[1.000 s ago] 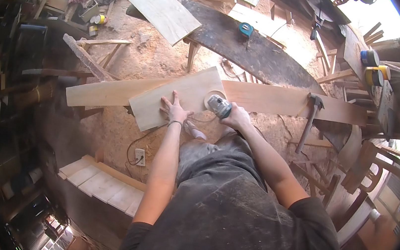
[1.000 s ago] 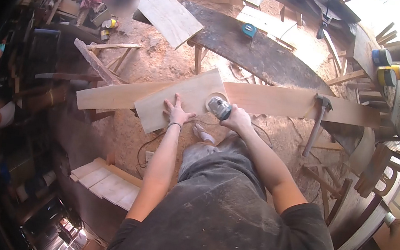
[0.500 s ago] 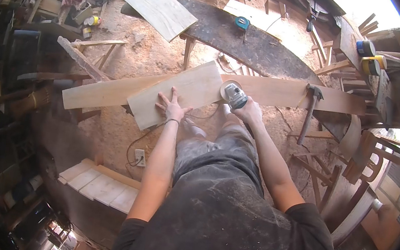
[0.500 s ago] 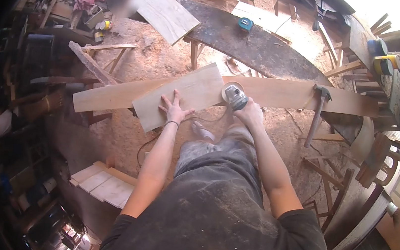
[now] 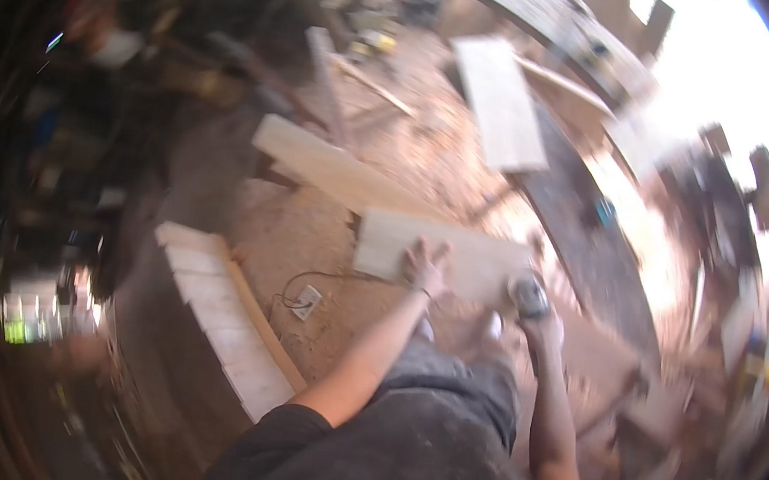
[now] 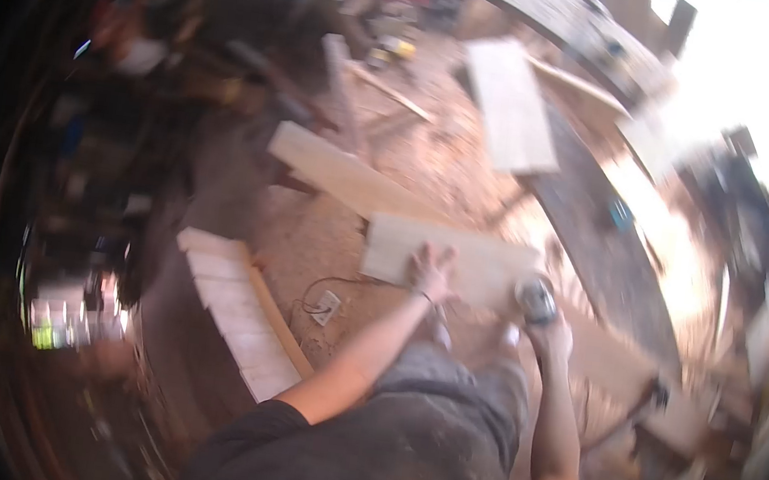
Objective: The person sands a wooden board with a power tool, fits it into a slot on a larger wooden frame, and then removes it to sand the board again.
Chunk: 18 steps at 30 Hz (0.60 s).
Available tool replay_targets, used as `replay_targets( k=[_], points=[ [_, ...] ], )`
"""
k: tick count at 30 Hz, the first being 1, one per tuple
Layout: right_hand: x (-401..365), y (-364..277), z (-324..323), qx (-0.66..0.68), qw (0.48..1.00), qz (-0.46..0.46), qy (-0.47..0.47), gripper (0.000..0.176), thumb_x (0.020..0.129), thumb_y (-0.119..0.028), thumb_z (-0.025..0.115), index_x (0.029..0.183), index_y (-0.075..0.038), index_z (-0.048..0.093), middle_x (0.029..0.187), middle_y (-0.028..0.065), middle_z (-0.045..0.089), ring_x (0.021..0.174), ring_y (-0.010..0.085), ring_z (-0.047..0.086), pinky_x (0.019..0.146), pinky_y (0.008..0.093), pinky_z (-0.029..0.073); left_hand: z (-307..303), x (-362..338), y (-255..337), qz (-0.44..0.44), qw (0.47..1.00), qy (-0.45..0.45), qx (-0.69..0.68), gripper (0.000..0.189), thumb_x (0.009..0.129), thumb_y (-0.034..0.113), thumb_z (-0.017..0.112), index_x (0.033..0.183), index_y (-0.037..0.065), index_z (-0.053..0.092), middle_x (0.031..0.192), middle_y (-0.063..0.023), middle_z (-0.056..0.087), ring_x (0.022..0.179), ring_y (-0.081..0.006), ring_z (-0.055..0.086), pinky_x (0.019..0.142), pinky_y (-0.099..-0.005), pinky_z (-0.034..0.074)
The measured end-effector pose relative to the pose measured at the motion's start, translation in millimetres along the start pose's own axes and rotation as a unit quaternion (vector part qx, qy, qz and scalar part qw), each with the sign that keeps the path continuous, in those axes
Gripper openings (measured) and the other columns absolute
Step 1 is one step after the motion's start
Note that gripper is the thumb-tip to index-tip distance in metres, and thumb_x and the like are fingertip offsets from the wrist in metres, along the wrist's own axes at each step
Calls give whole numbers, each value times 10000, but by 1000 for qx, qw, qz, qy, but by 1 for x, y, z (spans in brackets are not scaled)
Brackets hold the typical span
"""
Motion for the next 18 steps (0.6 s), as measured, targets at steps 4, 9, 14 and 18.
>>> replay_targets(
  k=[4, 9, 14, 18],
  points=[
    [21, -7, 14, -27, 994, -81, -69, 687, 609, -373, 887, 1184, -67, 668, 1084, 216, 743, 1022, 398, 715, 874, 479, 579, 7, 7, 2, -12, 1000, 25, -3, 1386, 584, 475, 967, 1612, 508, 38, 1691, -193, -187, 1497, -602, -103, 1060, -800, 334],
    [39, -8, -4, -17, 982, -184, -43, 632, 606, -339, 885, 1139, -59, 695, 1030, 211, 746, 977, 371, 726, 855, 453, 584, -23, -13, 19, -56, 997, -36, -37, 1384, 585, 386, 986, 1622, 475, 74, 1700, -187, -151, 1486, -620, -109, 1093, -775, 322],
    [30, -20, 9, 5, 985, -161, -56, 590, 600, -414, 884, 1039, -44, 748, 945, 180, 762, 900, 336, 747, 812, 460, 583, -7, -4, 13, -40, 998, -4, -46, 1397, 571, 377, 990, 1628, 462, 81, 1704, -193, -134, 1487, -623, -109, 1142, -781, 207],
    [27, -7, 29, -64, 981, -147, -111, 645, 583, -439, 902, 1081, -67, 728, 999, 180, 759, 942, 329, 742, 833, 450, 578, 20, 15, 8, -3, 999, 47, -2, 1407, 559, 412, 987, 1630, 460, 76, 1698, -220, -131, 1486, -626, -107, 1155, -778, 153]
  ],
)
Point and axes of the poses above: each hand's wrist, its own x-axis towards the middle knuckle, its own z-axis out of the palm, y = z × x, the point moved 5 cm from there along x, towards the middle knuckle
